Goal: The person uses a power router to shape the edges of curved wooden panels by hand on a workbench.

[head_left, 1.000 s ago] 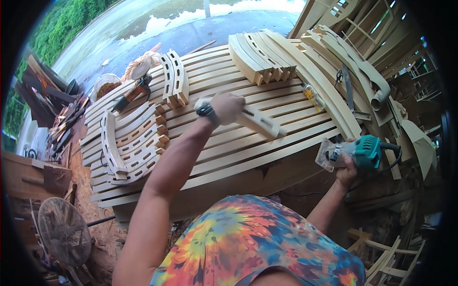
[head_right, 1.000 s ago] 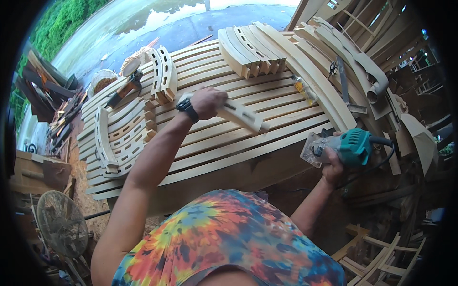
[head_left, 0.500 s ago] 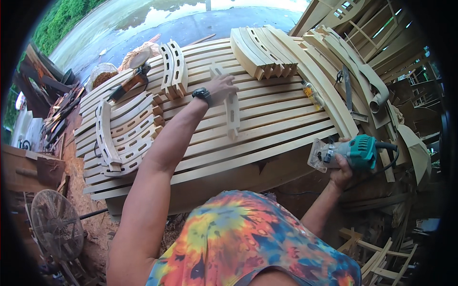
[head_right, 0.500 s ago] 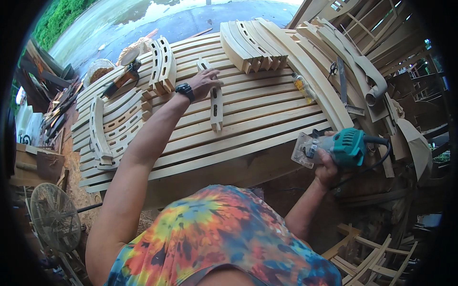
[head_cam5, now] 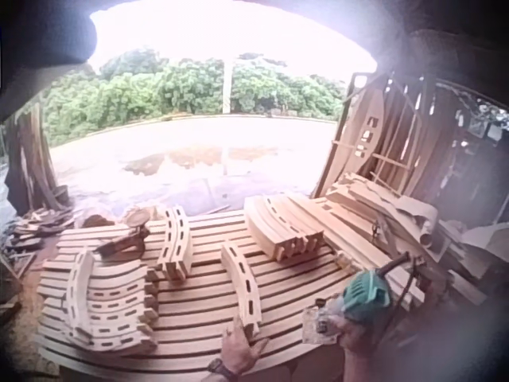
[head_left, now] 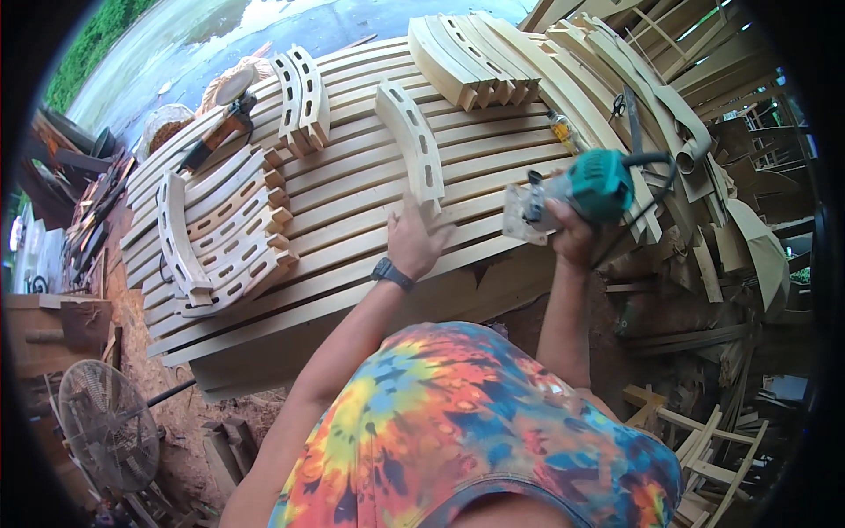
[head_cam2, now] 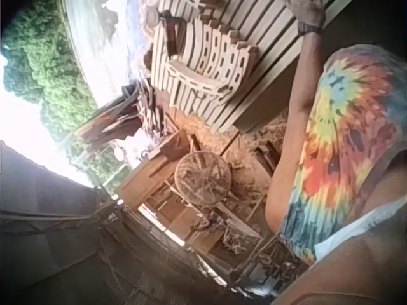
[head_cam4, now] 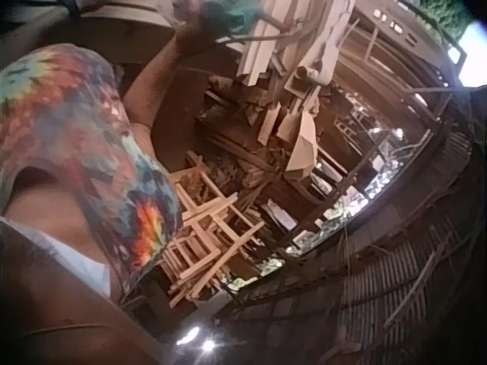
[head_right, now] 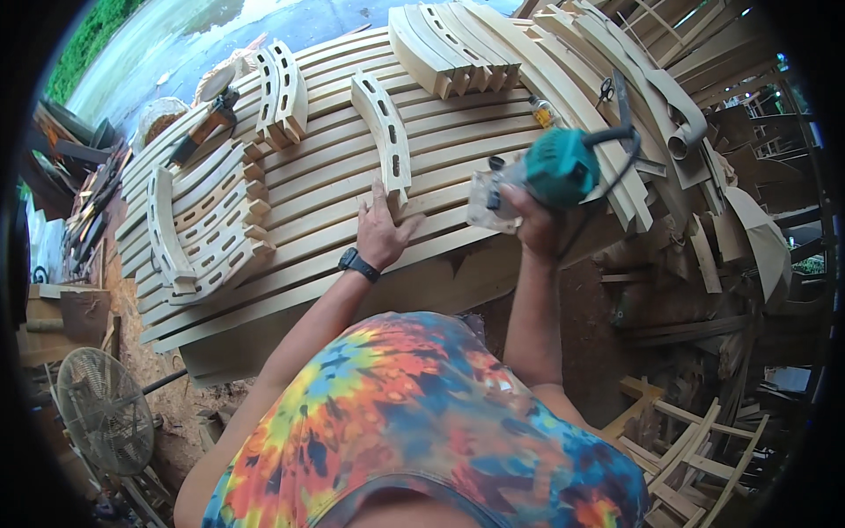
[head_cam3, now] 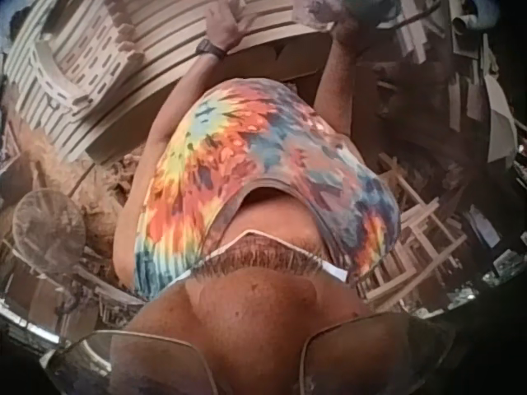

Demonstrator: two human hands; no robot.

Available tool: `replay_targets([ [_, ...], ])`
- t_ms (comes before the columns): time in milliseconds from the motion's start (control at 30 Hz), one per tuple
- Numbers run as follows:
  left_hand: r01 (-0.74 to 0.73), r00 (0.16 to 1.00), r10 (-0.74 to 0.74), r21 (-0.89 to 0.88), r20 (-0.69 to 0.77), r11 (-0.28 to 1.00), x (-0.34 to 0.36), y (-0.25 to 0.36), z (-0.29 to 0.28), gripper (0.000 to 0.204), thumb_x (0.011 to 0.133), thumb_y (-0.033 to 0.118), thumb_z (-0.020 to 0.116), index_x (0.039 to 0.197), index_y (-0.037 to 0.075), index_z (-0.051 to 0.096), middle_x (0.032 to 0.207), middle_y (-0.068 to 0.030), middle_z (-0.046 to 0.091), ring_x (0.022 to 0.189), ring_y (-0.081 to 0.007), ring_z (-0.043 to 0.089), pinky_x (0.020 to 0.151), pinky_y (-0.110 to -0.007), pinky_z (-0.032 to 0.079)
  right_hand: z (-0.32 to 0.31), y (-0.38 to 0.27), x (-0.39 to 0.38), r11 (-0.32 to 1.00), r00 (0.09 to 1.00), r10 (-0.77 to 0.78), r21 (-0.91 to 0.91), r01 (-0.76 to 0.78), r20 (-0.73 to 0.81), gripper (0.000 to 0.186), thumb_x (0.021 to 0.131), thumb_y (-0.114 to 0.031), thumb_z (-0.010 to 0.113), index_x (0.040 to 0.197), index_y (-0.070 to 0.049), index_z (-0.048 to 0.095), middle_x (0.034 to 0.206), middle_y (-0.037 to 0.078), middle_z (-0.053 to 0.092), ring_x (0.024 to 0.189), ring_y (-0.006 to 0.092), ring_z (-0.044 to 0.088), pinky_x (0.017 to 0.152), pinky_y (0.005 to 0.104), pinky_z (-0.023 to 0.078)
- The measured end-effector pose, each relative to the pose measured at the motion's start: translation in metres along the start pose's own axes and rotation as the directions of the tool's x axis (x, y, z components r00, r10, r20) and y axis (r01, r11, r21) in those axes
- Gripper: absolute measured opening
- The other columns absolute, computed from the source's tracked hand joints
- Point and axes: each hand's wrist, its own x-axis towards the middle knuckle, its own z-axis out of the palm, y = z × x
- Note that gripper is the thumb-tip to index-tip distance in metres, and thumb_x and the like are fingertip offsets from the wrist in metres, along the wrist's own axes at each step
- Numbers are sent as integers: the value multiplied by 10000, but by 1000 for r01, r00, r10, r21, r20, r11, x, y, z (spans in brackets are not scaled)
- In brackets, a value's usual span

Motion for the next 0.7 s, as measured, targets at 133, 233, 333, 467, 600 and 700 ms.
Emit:
replay_targets([
  [133, -96, 982, 135, 271, -131, 958, -1, -19, 14, 711, 954, 334, 676, 1471, -57, 384, 1419, -290, 547, 1408, -415, 460, 1185, -642, 247, 40, 22, 13, 988, 992, -96, -112, 105, 87, 502, 683, -56, 850, 1156, -10, 686, 1105, 85, 718, 998, 210, 694, 940, 368, 540],
  [233, -110, 985, 139, 254, -99, 961, -3, -29, 11, 707, 952, 341, 675, 1472, -42, 387, 1424, -284, 546, 1433, -401, 434, 1184, -647, 241, 69, 32, 13, 991, 992, -50, -120, 64, 114, 604, 662, 41, 784, 1238, -4, 605, 1122, 131, 692, 1048, 261, 687, 980, 408, 540],
  [333, -104, 990, 122, 227, -66, 968, -2, -35, 13, 713, 960, 357, 666, 1472, -52, 386, 1427, -284, 548, 1416, -402, 460, 1189, -640, 234, 85, 42, 15, 979, 978, -108, -151, 136, 180, 591, 654, 28, 789, 1217, -13, 615, 1091, 115, 702, 1000, 250, 691, 955, 401, 546],
  [467, -71, 996, 82, 222, -38, 972, -1, -30, 7, 723, 984, 404, 637, 1468, -76, 394, 1402, -290, 579, 1375, -393, 518, 1191, -616, 248, 98, 51, 15, 974, 974, -106, -177, 142, 200, 361, 662, -117, 886, 966, -29, 713, 965, 50, 702, 858, 215, 680, 827, 374, 548],
  [600, -46, 999, 51, 182, -20, 982, -1, -29, 5, 729, 992, 416, 628, 1471, -80, 393, 1403, -295, 581, 1371, -375, 530, 1186, -601, 268, 105, 55, 9, 985, 984, -37, -162, 65, 174, 356, 659, -128, 893, 952, -32, 713, 988, 64, 702, 873, 221, 681, 834, 368, 545],
  [700, -42, 999, 46, 154, -22, 987, -2, -27, 3, 712, 989, 386, 635, 1471, -79, 393, 1399, -289, 586, 1365, -373, 537, 1179, -600, 280, 108, 60, 8, 983, 974, -77, -147, 110, 214, 341, 672, -140, 884, 955, -37, 724, 989, 75, 705, 889, 229, 680, 844, 368, 544],
])
